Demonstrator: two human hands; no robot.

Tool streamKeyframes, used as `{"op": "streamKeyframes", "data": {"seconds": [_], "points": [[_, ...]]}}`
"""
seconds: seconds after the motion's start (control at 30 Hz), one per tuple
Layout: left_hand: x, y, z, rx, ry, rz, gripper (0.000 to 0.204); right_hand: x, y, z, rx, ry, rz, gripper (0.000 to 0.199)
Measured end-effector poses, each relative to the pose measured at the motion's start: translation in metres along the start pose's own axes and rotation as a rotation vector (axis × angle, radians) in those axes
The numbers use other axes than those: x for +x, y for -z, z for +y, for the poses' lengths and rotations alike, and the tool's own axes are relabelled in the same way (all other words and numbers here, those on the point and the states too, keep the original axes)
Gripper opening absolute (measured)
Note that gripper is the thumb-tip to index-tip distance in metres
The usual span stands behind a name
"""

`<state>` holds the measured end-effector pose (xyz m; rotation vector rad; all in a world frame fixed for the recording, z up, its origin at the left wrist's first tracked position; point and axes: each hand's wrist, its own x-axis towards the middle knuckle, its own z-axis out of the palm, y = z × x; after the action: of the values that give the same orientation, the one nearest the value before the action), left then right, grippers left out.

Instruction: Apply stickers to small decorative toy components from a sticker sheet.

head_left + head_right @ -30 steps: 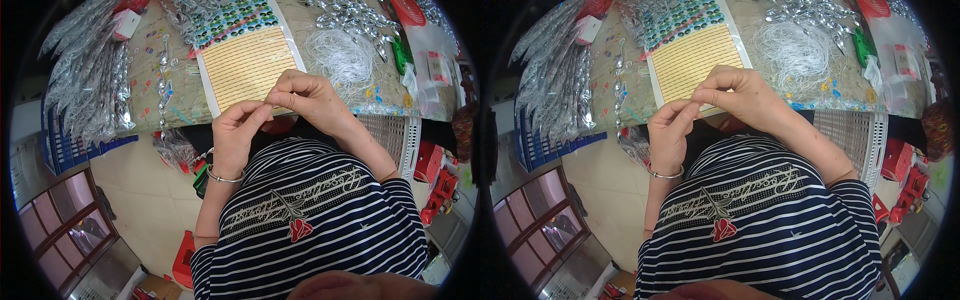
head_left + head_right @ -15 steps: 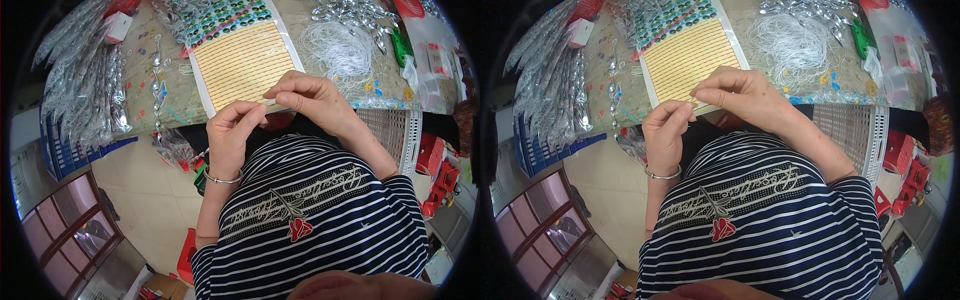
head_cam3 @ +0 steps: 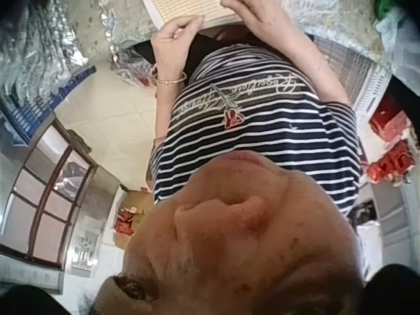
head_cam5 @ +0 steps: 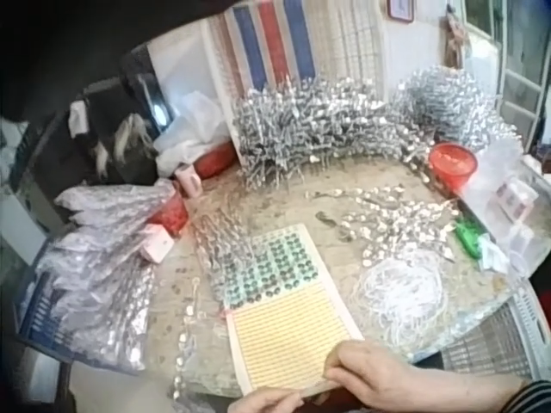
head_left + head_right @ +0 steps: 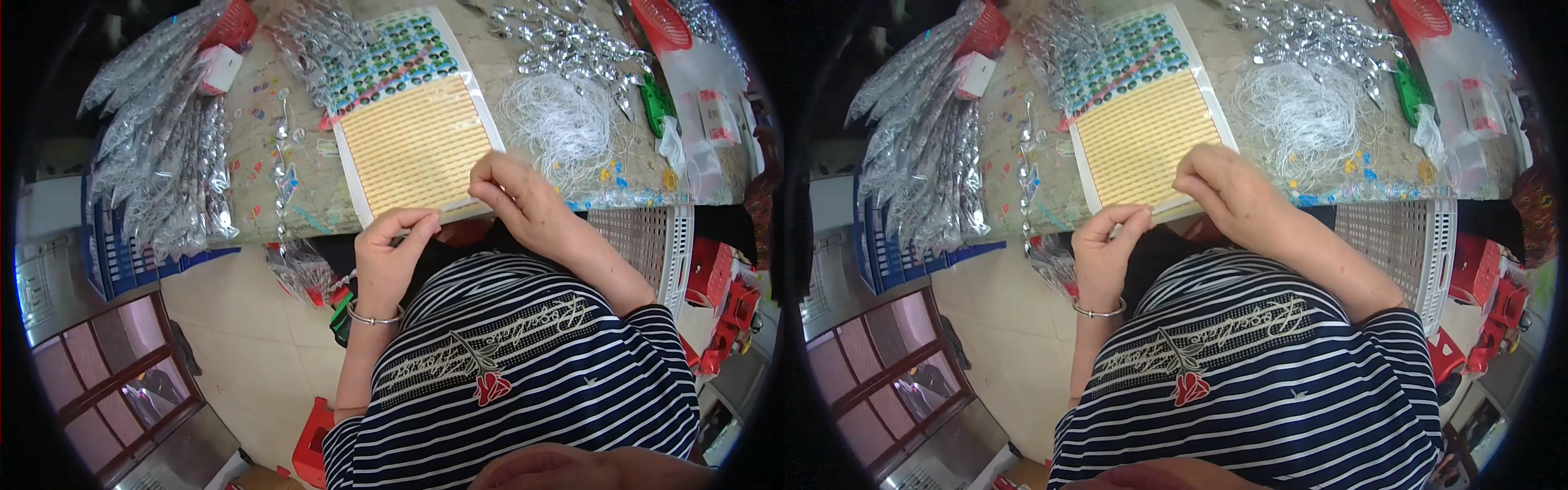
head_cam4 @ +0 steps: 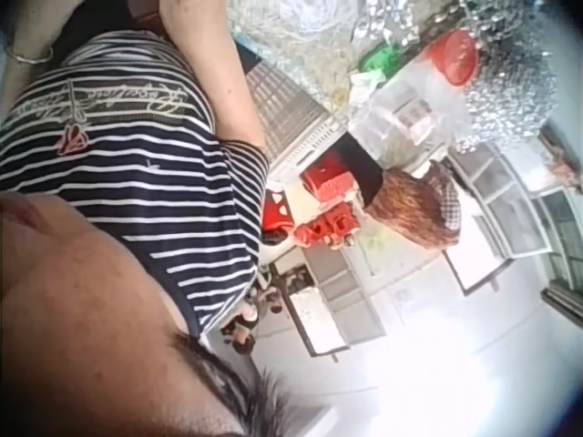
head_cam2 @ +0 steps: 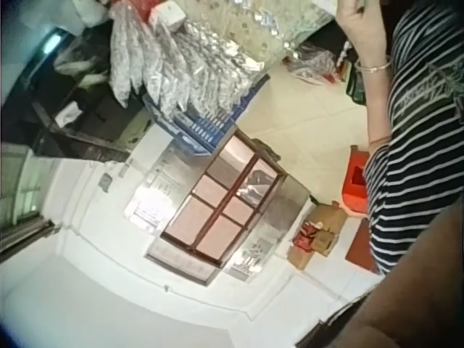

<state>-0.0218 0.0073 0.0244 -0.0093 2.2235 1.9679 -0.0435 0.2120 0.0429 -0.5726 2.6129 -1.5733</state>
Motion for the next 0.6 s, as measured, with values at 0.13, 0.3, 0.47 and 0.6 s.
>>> {"op": "streamKeyframes", "data": {"seconds": [0.13, 0.3, 0.47, 0.6], "points": [[0.0, -0.004, -0.005, -0.11, 0.054, -0.013, 0.007, -0.003, -0.001, 0.002, 0.775, -0.396, -0.153, 0.017], [-0.002, -0.012, -0.004, -0.229, 0.121, 0.054, 0.006, 0.001, -0.002, -0.007, 0.794, -0.339, -0.139, 0.013], [-0.003, -0.012, -0.005, -0.123, 0.031, 0.046, 0.006, -0.002, -0.015, -0.002, 0.301, 0.082, -0.032, 0.008], [-0.004, -0.012, -0.005, -0.265, 0.057, 0.04, 0.008, 0.0, -0.016, -0.005, -0.037, 0.366, 0.022, 0.017]]}}
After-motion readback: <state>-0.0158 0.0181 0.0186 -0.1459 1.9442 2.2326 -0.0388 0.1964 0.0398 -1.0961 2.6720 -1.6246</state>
